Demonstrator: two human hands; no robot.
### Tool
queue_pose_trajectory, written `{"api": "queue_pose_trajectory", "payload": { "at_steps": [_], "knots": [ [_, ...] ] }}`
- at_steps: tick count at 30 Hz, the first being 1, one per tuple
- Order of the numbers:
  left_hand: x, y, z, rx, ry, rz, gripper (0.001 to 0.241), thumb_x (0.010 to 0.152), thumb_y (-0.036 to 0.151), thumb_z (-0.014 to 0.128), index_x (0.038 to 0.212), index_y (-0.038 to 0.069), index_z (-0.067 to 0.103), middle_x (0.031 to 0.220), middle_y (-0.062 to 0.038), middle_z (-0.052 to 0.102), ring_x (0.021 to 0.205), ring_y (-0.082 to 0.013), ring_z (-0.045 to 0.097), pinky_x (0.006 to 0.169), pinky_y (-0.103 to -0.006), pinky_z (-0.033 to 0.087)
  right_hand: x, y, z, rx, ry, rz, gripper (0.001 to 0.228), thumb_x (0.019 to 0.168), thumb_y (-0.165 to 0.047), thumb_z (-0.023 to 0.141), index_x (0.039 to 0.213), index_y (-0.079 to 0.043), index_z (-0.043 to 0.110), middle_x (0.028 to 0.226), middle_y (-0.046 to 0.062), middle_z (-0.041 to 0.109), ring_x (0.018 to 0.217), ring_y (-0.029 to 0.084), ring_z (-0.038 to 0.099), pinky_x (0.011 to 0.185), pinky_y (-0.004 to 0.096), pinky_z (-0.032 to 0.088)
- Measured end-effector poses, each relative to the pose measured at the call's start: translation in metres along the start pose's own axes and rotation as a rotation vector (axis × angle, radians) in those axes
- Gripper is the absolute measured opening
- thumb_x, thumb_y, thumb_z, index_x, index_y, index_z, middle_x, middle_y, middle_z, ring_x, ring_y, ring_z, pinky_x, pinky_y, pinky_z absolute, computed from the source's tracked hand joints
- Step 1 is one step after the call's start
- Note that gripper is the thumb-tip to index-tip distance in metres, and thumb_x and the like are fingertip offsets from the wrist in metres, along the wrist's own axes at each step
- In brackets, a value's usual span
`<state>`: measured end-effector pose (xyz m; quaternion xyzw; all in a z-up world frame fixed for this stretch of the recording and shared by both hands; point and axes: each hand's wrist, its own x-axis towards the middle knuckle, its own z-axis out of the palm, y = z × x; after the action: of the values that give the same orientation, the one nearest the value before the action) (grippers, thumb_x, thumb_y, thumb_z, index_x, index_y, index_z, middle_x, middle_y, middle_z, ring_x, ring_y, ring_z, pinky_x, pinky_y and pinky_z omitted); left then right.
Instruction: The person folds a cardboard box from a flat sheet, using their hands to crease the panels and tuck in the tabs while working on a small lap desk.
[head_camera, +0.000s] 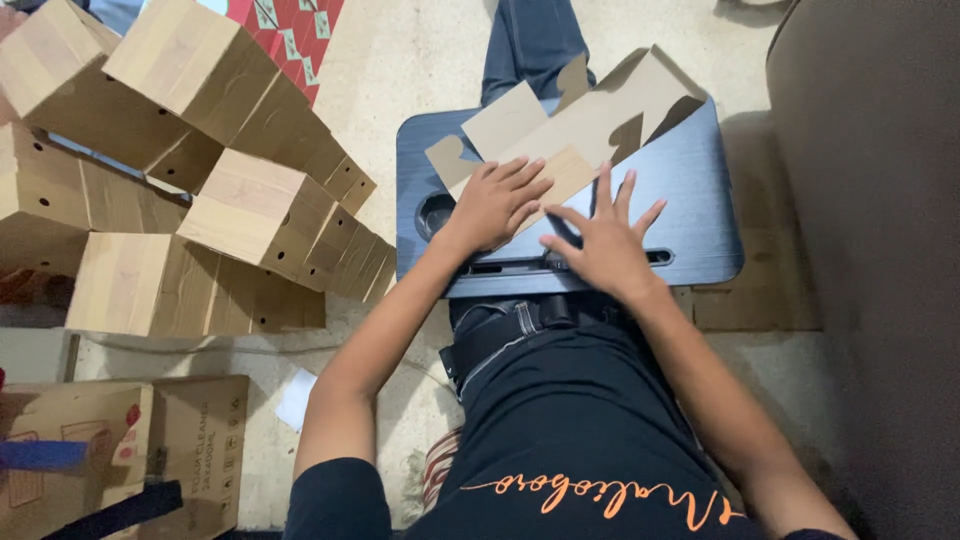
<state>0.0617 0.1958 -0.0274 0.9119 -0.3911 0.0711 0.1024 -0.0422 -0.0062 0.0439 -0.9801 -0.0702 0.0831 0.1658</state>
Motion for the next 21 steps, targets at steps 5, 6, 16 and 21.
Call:
{"api": "queue_pose_trajectory", "payload": {
  "at_steps": [5,6,16,21],
  "knots": [
    [0.000,-0.006,0.000,0.009,0.013,0.039,0.037,0.108,0.043,0.047,0.139,0.032,0.063,0.156,0.003,0.052,0.143,-0.0229,0.046,0.114,-0.0506,0.036,0.026,0.024,0.007,0.143,0.059,-0.053,0.041,0.097,-0.061,0.057,0.128,-0.037,0.065,0.170,0.022,0.021,0.158,0.046,0.004,0.105,0.086,-0.008],
    [0.004,-0.001,-0.004,0.015,0.017,0.039,0.037,0.108,0.043,0.047,0.139,0.032,0.063,0.156,0.003,0.052,0.143,-0.0229,0.046,0.114,-0.0506,0.036,0.029,0.027,0.012,0.143,0.064,-0.058,0.041,0.097,-0.061,0.057,0.128,-0.037,0.065,0.170,0.022,0.021,0.158,0.046,0.004,0.105,0.086,-0.008],
    [0.032,0.075,-0.033,0.139,-0.174,-0.166,0.047,0.078,0.027,0.075,0.122,0.012,0.069,0.113,-0.015,0.072,0.116,-0.0325,0.064,0.114,-0.0794,0.008,0.016,0.021,0.034,-0.128,0.069,-0.124,0.056,0.089,-0.065,0.062,0.132,-0.029,0.066,0.166,0.019,0.030,0.154,0.047,0.022,0.111,0.083,0.015],
    [0.034,0.077,-0.003,0.012,-0.230,-0.294,0.063,0.081,0.029,0.076,0.139,0.020,0.054,0.118,-0.013,0.058,0.112,-0.0383,0.061,0.098,-0.0765,0.035,0.006,0.021,0.036,-0.094,0.100,-0.145,0.054,0.083,-0.053,0.071,0.130,-0.024,0.070,0.164,0.021,0.033,0.153,0.047,0.026,0.112,0.081,0.017]
  ]
}}
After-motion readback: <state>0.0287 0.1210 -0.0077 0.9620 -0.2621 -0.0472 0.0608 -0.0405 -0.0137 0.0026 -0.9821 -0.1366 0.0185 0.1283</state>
